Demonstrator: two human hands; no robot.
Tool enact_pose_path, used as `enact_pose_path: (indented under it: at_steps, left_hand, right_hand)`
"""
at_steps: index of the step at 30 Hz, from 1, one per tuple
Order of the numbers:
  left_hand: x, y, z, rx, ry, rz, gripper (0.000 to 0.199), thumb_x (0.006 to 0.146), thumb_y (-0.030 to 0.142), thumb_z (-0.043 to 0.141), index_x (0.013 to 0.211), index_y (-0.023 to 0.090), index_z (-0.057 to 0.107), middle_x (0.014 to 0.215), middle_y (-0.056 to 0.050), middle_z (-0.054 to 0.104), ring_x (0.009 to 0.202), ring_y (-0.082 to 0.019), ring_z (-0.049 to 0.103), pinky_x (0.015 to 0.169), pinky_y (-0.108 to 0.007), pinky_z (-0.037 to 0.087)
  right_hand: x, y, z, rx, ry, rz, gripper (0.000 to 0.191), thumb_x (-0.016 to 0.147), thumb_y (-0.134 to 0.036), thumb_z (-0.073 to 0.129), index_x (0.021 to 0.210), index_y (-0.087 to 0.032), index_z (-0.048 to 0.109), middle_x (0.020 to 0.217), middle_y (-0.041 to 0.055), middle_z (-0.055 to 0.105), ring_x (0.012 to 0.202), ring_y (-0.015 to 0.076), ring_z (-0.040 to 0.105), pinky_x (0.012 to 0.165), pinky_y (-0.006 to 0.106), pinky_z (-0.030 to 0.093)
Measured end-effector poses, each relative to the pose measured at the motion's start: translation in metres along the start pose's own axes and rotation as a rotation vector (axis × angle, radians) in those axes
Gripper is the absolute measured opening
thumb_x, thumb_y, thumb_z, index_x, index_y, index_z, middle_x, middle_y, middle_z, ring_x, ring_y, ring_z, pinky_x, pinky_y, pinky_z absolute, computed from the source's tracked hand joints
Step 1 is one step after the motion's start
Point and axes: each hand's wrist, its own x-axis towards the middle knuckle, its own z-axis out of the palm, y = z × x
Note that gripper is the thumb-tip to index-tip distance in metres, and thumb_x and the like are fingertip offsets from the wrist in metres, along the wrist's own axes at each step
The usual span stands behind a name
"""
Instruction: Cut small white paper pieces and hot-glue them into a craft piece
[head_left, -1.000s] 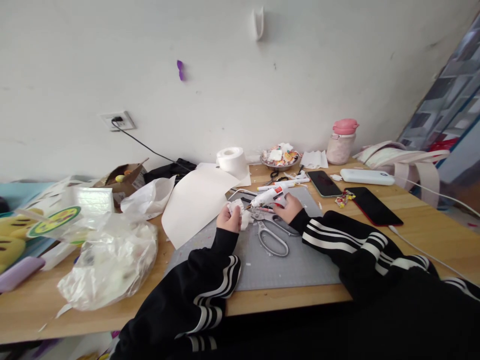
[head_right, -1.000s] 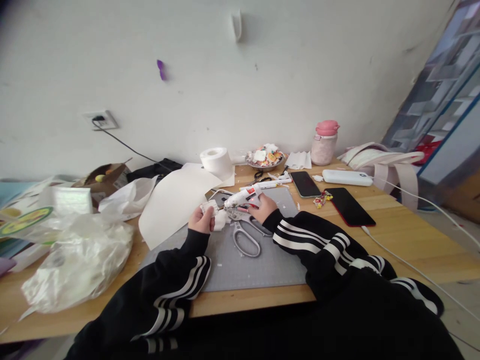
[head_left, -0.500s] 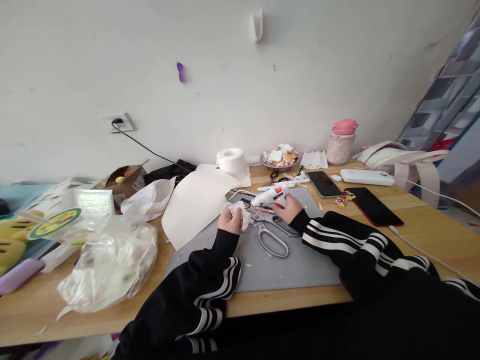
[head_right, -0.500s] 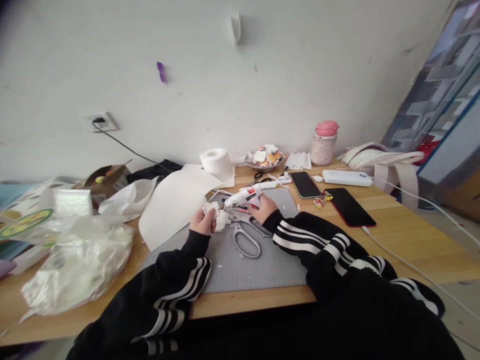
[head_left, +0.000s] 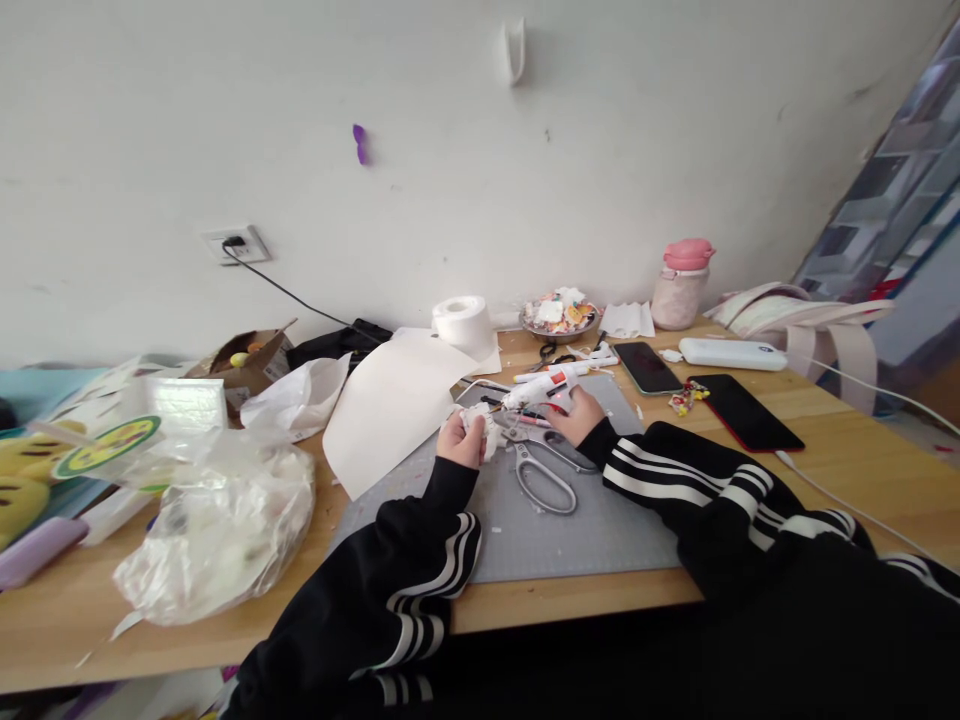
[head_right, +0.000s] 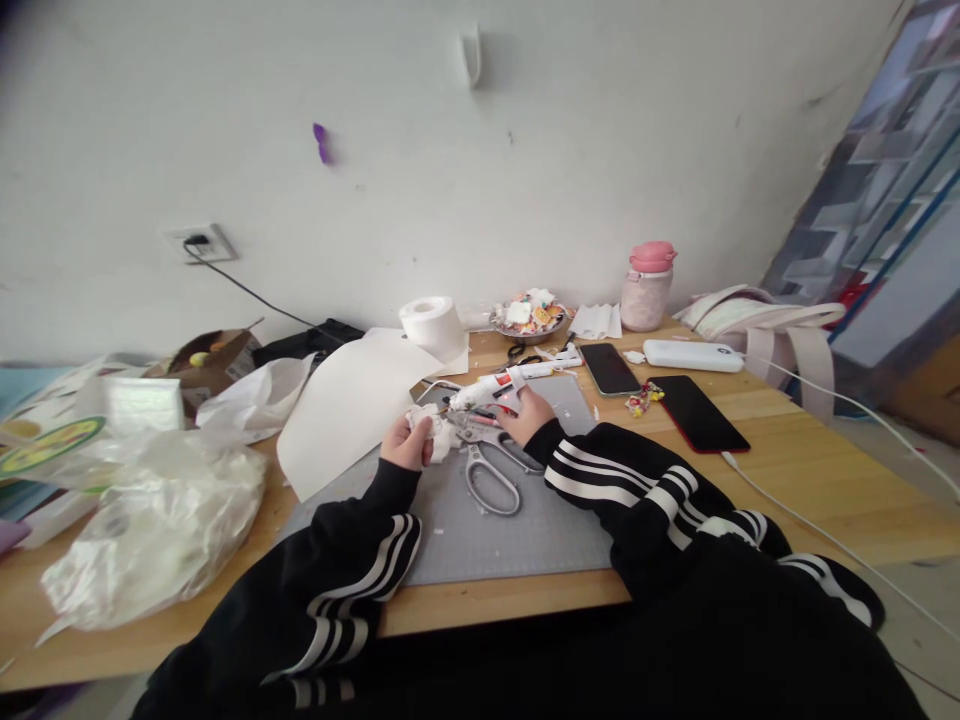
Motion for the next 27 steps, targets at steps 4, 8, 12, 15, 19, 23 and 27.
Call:
enact_pose_path:
  at_steps: [4,8,12,15,19,23,27]
  left_hand:
    - [0.0001,-0.001,-0.0007,0.001,-0.009,0.005,0.026,0.068,0.036,0.059,0.06,0.02,0.039,0.03,0.011,0.036,0.024,-0.003,0.028,0.029,-0.015,0.019]
    - [0.0003,-0.0014,-0.0015,0.0,-0.023,-0.005,0.026,0.068,0.036,0.059,0.061,0.02,0.04,0.03,0.011,0.036,0.025,-0.003,0.028,0.029,-0.015,0.021]
    - [0.0004,-0.0015,-0.0016,-0.003,-0.036,-0.01,0.026,0.068,0.037,0.059,0.062,0.02,0.04,0.03,0.011,0.037,0.025,-0.003,0.029,0.029,-0.015,0.021]
    - [0.0002,-0.0017,-0.0009,-0.007,-0.038,-0.009,0.025,0.068,0.036,0.059,0.062,0.02,0.04,0.03,0.011,0.036,0.025,-0.003,0.028,0.029,-0.015,0.02]
    - [-0.0002,-0.0022,0.0001,-0.004,-0.035,-0.009,0.023,0.068,0.034,0.057,0.061,0.02,0.04,0.03,0.011,0.036,0.025,-0.003,0.027,0.03,-0.015,0.018]
    - [-0.0001,-0.0037,0.0005,0.023,-0.035,-0.013,0.023,0.068,0.033,0.058,0.06,0.019,0.041,0.03,0.011,0.037,0.025,-0.004,0.027,0.03,-0.016,0.017]
    - [0.0003,-0.005,0.0,0.022,-0.049,-0.002,0.024,0.068,0.034,0.058,0.059,0.02,0.041,0.03,0.011,0.036,0.025,-0.004,0.027,0.031,-0.016,0.017]
  right_hand:
    - [0.0,0.0003,0.0001,0.004,0.005,0.003,0.029,0.062,-0.025,0.061,0.09,-0.017,0.059,0.079,0.0042,0.068,0.076,0.0202,0.065,0.067,0.028,0.051]
    - [0.0005,0.0011,0.0006,0.002,0.016,0.015,0.024,0.063,-0.027,0.06,0.086,-0.018,0.058,0.073,0.0026,0.067,0.07,0.0193,0.065,0.064,0.028,0.051]
    - [0.0008,0.0022,0.0013,0.004,0.02,0.018,0.025,0.062,-0.029,0.061,0.084,-0.018,0.057,0.072,0.0032,0.066,0.07,0.0201,0.065,0.064,0.029,0.051]
    - [0.0004,0.0023,0.0018,0.009,0.027,0.016,0.025,0.062,-0.029,0.06,0.084,-0.017,0.057,0.073,0.004,0.067,0.071,0.0205,0.065,0.065,0.03,0.051]
    - [0.0002,0.0019,0.002,0.02,0.033,0.003,0.024,0.061,-0.03,0.059,0.082,-0.018,0.057,0.071,0.0029,0.066,0.07,0.02,0.065,0.065,0.029,0.051]
    - [0.0008,0.0018,0.002,0.031,0.02,-0.012,0.024,0.061,-0.03,0.058,0.081,-0.018,0.057,0.068,0.0016,0.065,0.066,0.019,0.064,0.063,0.028,0.05]
    - [0.0009,0.0014,0.0021,0.036,0.007,-0.016,0.024,0.062,-0.031,0.057,0.082,-0.018,0.057,0.067,0.0018,0.065,0.066,0.0187,0.064,0.062,0.028,0.05]
